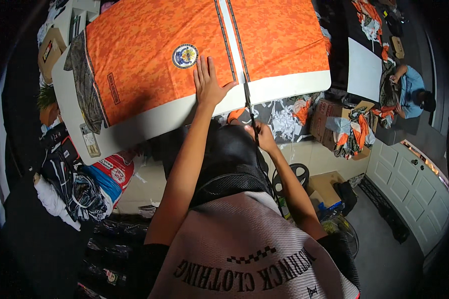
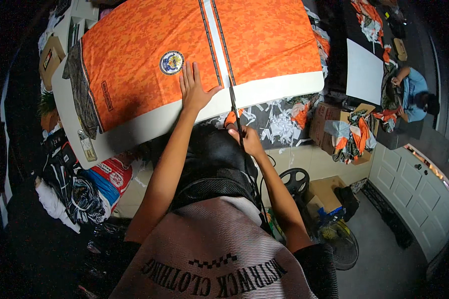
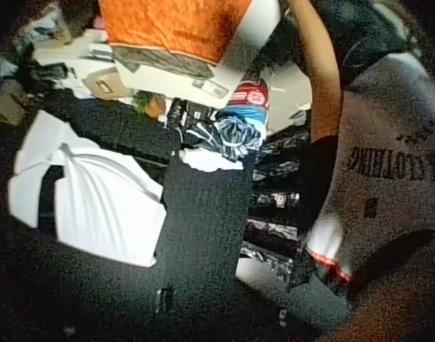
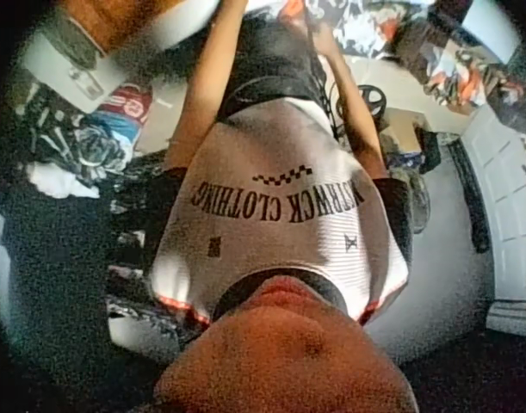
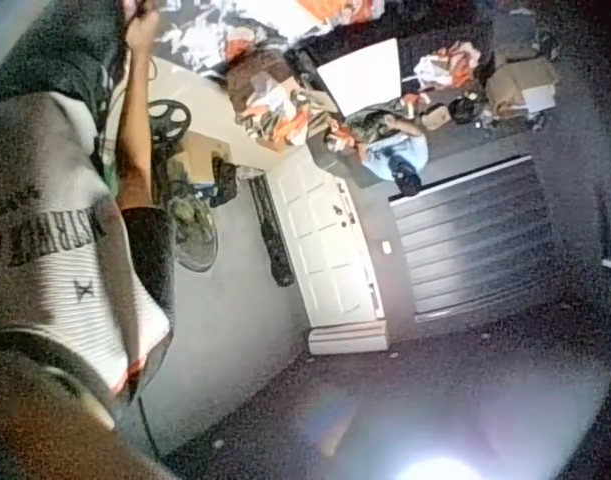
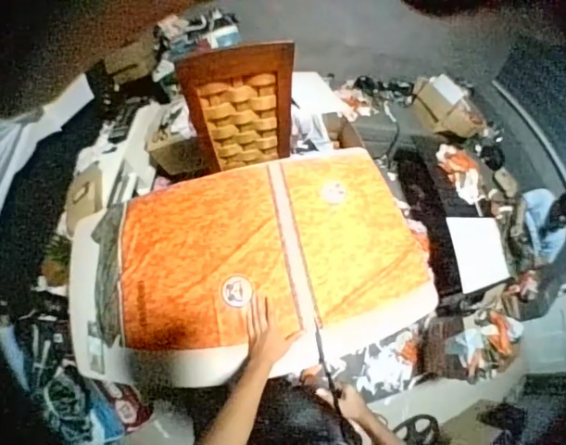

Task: Trimming fabric along the edges of a template using scissors on a work surface.

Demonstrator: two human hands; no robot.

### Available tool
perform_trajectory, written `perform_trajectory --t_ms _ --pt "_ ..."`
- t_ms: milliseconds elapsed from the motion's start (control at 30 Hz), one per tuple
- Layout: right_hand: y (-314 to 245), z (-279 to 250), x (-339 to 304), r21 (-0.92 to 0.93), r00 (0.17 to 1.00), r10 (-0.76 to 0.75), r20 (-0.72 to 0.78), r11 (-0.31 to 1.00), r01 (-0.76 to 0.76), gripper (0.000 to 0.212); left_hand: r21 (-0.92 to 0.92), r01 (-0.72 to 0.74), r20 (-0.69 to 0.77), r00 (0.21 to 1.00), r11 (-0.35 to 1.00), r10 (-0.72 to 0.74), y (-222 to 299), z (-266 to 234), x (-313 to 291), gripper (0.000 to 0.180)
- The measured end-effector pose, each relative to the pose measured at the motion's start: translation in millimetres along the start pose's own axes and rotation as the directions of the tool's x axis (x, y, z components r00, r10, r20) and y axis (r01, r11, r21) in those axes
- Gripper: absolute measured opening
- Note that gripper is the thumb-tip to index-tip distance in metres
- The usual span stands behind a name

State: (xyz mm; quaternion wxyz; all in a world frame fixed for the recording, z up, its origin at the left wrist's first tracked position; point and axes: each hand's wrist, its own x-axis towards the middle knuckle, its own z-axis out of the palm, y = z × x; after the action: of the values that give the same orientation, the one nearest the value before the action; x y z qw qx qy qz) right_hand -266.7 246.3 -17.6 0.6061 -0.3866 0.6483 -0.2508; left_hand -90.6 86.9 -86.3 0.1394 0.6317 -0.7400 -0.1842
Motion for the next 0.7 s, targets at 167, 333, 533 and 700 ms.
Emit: perform_trajectory --t_ms 167,333,533,700 --pt "3.9 0.0 3.1 -0.042 0.994 0.105 0.014 0.994 -0.105 0.037 -0.022 -0.007 -0.012 1.000 1.000 0.007 1.0 -0.4 1.0 0.118" --pt "0.5 1.3 20.2 -0.021 0.992 0.120 -0.029 0.992 -0.121 0.037 -0.046 -0.009 -0.021 1.000 0.999 0.008 2.5 -0.7 0.7 0.118" --pt "-10.4 0.5 32.5 -0.023 0.996 0.080 -0.026 0.996 -0.080 0.037 -0.039 -0.004 -0.022 1.000 0.999 0.003 2.5 -1.7 0.3 0.118" --pt "-13.9 -1.6 32.9 -0.072 0.999 0.043 -0.030 0.996 -0.045 0.038 -0.045 0.003 -0.020 1.000 0.999 -0.004 3.0 -1.9 0.1 0.118"
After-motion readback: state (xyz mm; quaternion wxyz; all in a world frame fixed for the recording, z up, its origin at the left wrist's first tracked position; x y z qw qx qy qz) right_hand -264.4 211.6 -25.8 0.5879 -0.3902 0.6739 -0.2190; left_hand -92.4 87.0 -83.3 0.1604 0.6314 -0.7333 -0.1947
